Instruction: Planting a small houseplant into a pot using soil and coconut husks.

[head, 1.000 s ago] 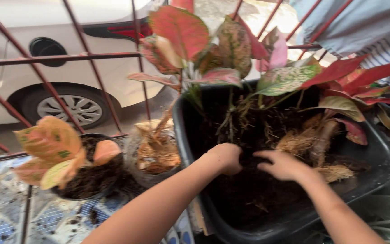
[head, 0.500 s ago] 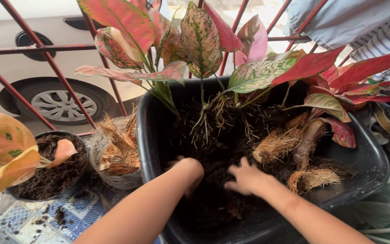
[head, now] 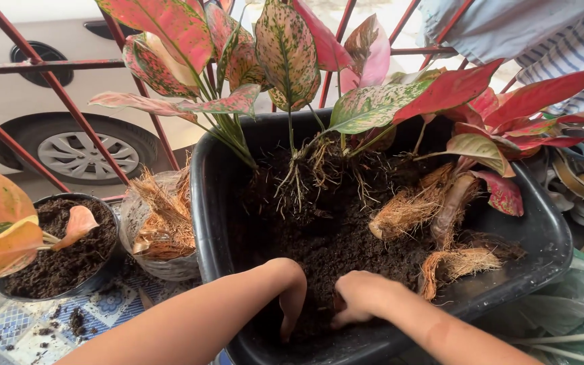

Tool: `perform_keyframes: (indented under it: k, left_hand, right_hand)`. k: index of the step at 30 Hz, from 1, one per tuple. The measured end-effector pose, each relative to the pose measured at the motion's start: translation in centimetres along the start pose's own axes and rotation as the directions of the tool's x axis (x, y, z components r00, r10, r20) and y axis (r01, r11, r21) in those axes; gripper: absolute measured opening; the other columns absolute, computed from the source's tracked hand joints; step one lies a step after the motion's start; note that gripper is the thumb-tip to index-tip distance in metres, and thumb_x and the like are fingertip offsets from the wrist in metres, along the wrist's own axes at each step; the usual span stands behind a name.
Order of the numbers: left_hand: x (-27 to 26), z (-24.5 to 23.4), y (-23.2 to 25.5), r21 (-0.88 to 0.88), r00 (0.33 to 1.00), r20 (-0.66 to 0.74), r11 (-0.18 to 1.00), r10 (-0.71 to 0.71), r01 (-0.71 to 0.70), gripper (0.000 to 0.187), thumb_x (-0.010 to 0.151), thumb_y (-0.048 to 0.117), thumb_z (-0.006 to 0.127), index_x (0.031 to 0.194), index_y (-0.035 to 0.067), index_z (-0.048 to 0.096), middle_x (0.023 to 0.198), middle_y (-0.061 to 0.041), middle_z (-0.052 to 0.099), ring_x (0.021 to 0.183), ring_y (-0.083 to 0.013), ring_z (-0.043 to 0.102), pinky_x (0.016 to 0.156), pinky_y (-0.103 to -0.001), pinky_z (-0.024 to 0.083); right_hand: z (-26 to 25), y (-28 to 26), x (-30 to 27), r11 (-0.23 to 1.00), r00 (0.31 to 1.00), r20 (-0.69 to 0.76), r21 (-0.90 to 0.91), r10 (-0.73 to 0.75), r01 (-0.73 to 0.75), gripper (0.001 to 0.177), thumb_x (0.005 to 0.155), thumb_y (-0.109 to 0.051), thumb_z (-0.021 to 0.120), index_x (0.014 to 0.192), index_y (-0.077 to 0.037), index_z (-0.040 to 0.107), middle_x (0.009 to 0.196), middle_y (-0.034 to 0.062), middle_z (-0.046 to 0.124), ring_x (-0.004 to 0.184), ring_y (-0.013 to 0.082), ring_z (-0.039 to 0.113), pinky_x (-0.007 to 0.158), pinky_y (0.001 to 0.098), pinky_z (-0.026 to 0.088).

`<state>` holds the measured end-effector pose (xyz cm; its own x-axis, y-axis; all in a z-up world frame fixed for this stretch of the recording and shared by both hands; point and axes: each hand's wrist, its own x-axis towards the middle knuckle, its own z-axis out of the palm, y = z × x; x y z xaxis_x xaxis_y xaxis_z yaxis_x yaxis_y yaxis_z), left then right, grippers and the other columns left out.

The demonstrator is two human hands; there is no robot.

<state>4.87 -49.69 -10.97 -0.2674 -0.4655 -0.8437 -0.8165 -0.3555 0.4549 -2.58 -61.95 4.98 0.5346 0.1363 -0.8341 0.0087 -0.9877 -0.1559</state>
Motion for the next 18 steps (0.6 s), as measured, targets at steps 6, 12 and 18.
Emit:
perform_keyframes:
  k: [6,12,18]
  left_hand:
    - [0.8,-0.5,-0.5,-0.081,0.993,0.12,0.997,0.02,-0.01,0.078,0.072,0.05,0.081,0.143,0.022,0.063,0.156,-0.008,0.048,0.142,-0.0277,0.042,0.112,-0.04,0.035]
    - [1.7,-0.5,-1.6,0.06,0.99,0.111,0.994,0.082,-0.089,0.082,0.072,0.05,0.083,0.145,0.021,0.058,0.156,-0.007,0.05,0.141,-0.0274,0.047,0.11,-0.04,0.041]
    - [1.2,-0.2,-1.9,0.117,0.992,0.128,0.993,0.001,-0.016,0.085,0.07,0.055,0.083,0.144,0.019,0.06,0.154,-0.006,0.054,0.138,-0.0261,0.051,0.109,-0.036,0.043]
  right_hand:
    - [-1.4,3.5,1.5,0.964,0.965,-0.195,-0.164,0.176,-0.209,0.023,0.098,-0.017,0.061,0.104,0.0,0.075,0.101,0.0188,0.076,0.092,0.0271,0.077,0.082,0.0382,0.063]
    - [-1.8,9.3,2.3,0.767,0.86,-0.331,-0.402,0.387,-0.5,0.021,0.092,-0.011,0.068,0.111,-0.005,0.075,0.111,0.0126,0.074,0.1,0.0272,0.075,0.082,0.0399,0.063]
    - [0.1,13.1,6.8,0.832,0.911,-0.235,-0.378,0.338,-0.406,0.021,0.091,-0.002,0.062,0.105,-0.003,0.078,0.107,0.0152,0.076,0.089,0.0261,0.073,0.074,0.04,0.062]
